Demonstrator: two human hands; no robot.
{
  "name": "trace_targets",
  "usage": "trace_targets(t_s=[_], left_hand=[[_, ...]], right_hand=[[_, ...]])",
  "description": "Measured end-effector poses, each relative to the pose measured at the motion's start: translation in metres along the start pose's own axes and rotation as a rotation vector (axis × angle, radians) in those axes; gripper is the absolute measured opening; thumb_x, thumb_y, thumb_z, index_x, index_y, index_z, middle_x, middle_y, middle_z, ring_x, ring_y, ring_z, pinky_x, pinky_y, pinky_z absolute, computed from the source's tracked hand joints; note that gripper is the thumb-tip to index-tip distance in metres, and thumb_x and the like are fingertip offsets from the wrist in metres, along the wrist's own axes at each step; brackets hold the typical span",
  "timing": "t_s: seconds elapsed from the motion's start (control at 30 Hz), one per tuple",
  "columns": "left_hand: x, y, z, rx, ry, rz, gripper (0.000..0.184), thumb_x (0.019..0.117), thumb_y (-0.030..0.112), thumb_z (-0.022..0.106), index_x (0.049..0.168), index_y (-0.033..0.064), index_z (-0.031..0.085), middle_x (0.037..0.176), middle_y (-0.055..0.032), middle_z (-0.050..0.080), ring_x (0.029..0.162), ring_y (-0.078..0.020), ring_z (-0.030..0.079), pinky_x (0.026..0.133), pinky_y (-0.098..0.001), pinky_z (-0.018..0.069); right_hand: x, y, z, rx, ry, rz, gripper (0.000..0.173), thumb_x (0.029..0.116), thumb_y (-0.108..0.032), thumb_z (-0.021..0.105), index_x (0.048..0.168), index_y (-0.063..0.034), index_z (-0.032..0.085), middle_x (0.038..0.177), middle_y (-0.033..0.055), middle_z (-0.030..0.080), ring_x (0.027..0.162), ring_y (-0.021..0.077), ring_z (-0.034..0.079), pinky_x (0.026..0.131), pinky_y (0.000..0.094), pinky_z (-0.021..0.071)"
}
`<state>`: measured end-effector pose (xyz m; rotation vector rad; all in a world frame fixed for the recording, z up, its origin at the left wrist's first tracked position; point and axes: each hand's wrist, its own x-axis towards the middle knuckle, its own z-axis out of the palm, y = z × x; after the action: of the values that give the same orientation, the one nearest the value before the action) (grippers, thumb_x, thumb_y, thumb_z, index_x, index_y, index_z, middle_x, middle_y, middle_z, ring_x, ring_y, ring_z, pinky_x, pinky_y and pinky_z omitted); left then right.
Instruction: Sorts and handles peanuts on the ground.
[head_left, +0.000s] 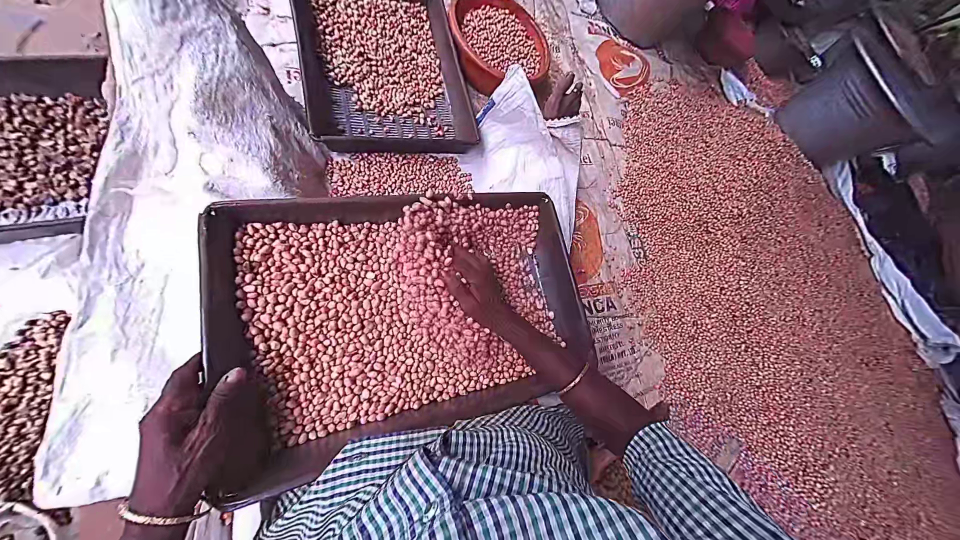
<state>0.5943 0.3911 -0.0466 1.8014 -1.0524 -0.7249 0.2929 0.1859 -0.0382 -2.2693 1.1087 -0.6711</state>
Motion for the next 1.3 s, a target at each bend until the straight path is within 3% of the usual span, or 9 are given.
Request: trace_targets(t_s=[0.13, 0.33, 0.53, 0.67, 0.77, 0.87, 1.0, 1.13, 1.3], left_hand=[[-0.001, -0.012, -0.005, -0.02, -0.039, -0.004, 0.059, 0.1047, 0.03, 0.048, 0.146, -0.0106, 0.037, 0.119, -0.0116, 0.065, 0.098, 0.0085, 0.062, 0.088, -0.0134, 0.0514], [0.0, 0.008, 0.006, -0.078, -0.044, -0.037, 0.057, 0.0984, 0.023, 0.055, 0.143, -0.0096, 0.04, 0.109, -0.0024, 0.065, 0.085, 0.0118, 0.061, 0.078, -0.0097, 0.052], [0.002, 0.01, 0.003, -0.1, -0.006, -0.028, 0.052, 0.0977, 0.016, 0.055, 0.14, -0.0119, 0.042, 0.109, -0.0021, 0.066, 0.088, 0.0126, 0.063, 0.08, -0.0084, 0.0526], [0.003, 0.013, 0.001, -0.025, -0.014, 0.027, 0.055, 0.0971, 0.018, 0.054, 0.139, -0.0156, 0.043, 0.114, -0.0113, 0.066, 0.092, 0.012, 0.061, 0.083, -0.0086, 0.0499], [0.001, 0.019, 0.009, -0.086, -0.006, 0.011, 0.051, 0.0974, 0.014, 0.055, 0.138, -0.0131, 0.043, 0.107, -0.0027, 0.067, 0.086, 0.0128, 0.062, 0.079, -0.0082, 0.0517], [0.002, 0.022, 0.01, -0.108, -0.008, 0.004, 0.049, 0.098, 0.012, 0.054, 0.139, -0.0106, 0.043, 0.103, 0.0006, 0.067, 0.084, 0.0122, 0.062, 0.078, -0.0092, 0.0524], [0.004, 0.019, 0.012, -0.08, -0.029, 0.031, 0.048, 0.0985, 0.013, 0.054, 0.14, -0.0107, 0.043, 0.104, -0.0004, 0.066, 0.086, 0.0135, 0.06, 0.08, -0.0079, 0.0502], [0.003, 0.016, 0.003, -0.059, -0.003, -0.002, 0.048, 0.0991, 0.015, 0.054, 0.139, -0.0082, 0.044, 0.1, 0.003, 0.065, 0.083, 0.0144, 0.06, 0.078, -0.0073, 0.0504], [0.001, 0.015, 0.0, -0.018, -0.014, -0.022, 0.051, 0.1011, 0.02, 0.052, 0.141, -0.0106, 0.042, 0.102, -0.0012, 0.065, 0.083, 0.0153, 0.059, 0.077, -0.0065, 0.0495]], right_hand=[[-0.071, -0.035, -0.018, -0.219, -0.344, 0.028, 0.041, 0.0933, -0.037, 0.064, 0.126, -0.0152, 0.073, 0.145, 0.0148, 0.059, 0.14, 0.0499, 0.044, 0.111, 0.0672, 0.0333], [-0.038, 0.038, -0.07, -0.312, -0.156, 0.429, 0.065, 0.0847, 0.013, 0.062, 0.147, -0.0032, 0.051, 0.154, 0.0336, 0.038, 0.136, 0.0544, 0.045, 0.105, 0.0628, 0.042], [0.039, 0.013, 0.012, -0.059, -0.045, 0.049, 0.038, 0.0977, -0.014, 0.059, 0.132, 0.0033, 0.064, 0.141, 0.0286, 0.055, 0.134, 0.052, 0.046, 0.11, 0.0637, 0.0362], [-0.023, -0.04, 0.003, 0.027, -0.396, -0.186, 0.031, 0.0913, -0.022, 0.065, 0.117, -0.0083, 0.076, 0.136, 0.0196, 0.065, 0.134, 0.0497, 0.05, 0.107, 0.0659, 0.0363], [-0.075, -0.019, -0.041, -0.188, -0.389, -0.117, 0.026, 0.0846, -0.022, 0.072, 0.107, -0.009, 0.077, 0.132, 0.0211, 0.066, 0.13, 0.0516, 0.054, 0.106, 0.0728, 0.0344], [-0.072, 0.038, -0.074, -0.322, -0.251, 0.117, 0.033, 0.0886, -0.007, 0.067, 0.12, 0.0047, 0.069, 0.14, 0.0349, 0.054, 0.133, 0.0581, 0.047, 0.11, 0.0701, 0.0333], [-0.008, 0.072, -0.049, -0.243, -0.009, 0.148, 0.047, 0.0908, 0.008, 0.056, 0.137, 0.0052, 0.058, 0.149, 0.0344, 0.045, 0.138, 0.0548, 0.042, 0.113, 0.0637, 0.0331], [0.042, 0.009, -0.004, -0.131, -0.091, 0.139, 0.046, 0.0991, -0.004, 0.055, 0.145, -0.0013, 0.055, 0.15, 0.0289, 0.047, 0.14, 0.052, 0.04, 0.115, 0.0603, 0.0311], [-0.014, -0.034, 0.017, 0.013, -0.36, -0.185, 0.032, 0.0927, -0.02, 0.066, 0.12, -0.0069, 0.075, 0.136, 0.0187, 0.064, 0.132, 0.0462, 0.052, 0.111, 0.0652, 0.0329]])
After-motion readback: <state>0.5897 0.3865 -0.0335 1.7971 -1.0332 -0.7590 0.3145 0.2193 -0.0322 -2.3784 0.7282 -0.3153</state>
